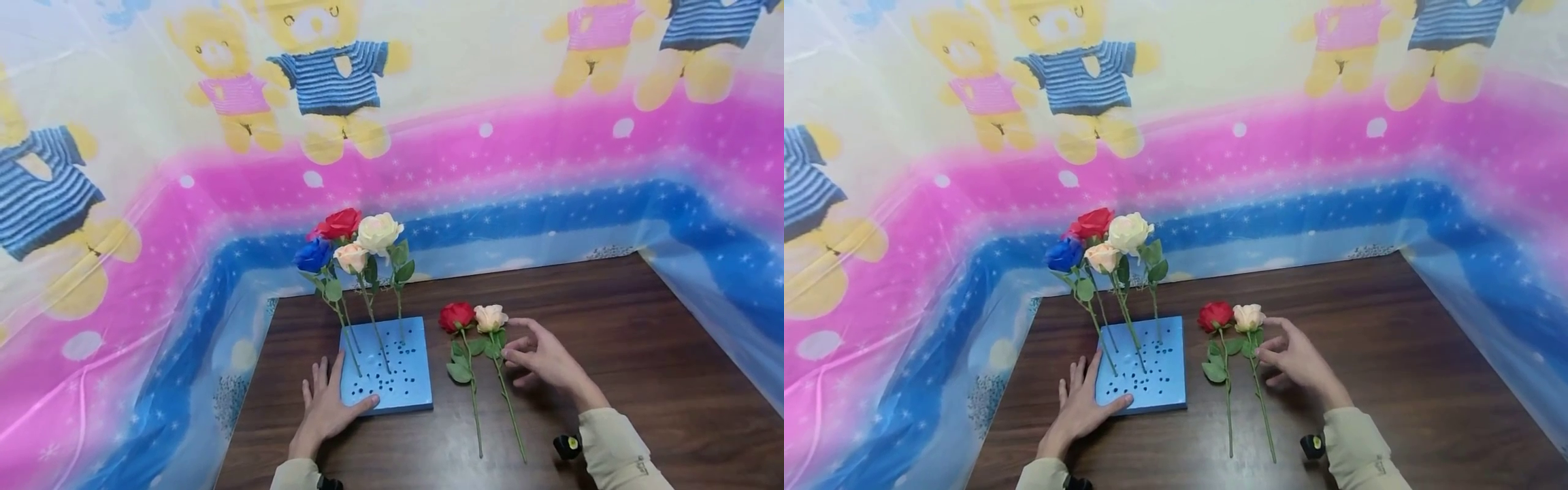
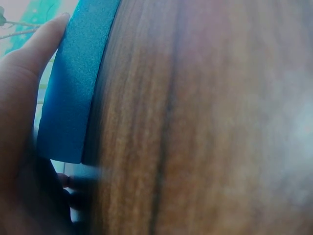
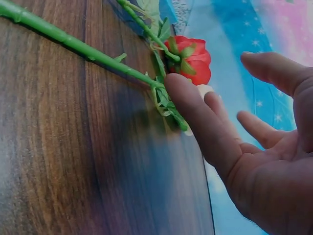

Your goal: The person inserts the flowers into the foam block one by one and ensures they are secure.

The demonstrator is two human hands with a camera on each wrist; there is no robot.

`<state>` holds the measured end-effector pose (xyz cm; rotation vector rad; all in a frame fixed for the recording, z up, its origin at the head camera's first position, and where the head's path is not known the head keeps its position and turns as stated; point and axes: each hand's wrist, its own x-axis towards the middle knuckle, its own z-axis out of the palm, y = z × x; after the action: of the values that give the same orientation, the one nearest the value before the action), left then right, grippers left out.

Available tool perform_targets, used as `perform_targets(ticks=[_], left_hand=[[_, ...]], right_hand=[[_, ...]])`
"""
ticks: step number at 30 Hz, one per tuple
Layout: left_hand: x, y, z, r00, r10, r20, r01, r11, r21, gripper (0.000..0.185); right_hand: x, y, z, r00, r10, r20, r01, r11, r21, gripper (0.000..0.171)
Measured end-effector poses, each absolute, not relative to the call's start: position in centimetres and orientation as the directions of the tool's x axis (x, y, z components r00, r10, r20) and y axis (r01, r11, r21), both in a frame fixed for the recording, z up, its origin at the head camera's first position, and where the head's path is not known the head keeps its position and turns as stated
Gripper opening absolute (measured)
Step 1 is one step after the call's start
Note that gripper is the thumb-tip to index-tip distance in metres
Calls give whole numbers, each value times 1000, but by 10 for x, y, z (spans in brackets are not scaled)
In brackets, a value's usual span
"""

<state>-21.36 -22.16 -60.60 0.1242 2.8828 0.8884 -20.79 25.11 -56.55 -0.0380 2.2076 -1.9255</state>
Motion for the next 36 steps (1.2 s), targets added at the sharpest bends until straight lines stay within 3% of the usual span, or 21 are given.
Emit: perform_targets(ticks=[21, 36], left_hand=[[-213, -221, -607, -988, 112, -104, 34, 823, 566, 131], [-212, -220, -603, -988, 112, -110, 30, 825, 565, 130]], right_hand=[[-198, 245, -579, -916, -261, -303, 226, 288, -931, 65], [-194, 225, -581, -935, -105, -338, 253, 471, -845, 82]])
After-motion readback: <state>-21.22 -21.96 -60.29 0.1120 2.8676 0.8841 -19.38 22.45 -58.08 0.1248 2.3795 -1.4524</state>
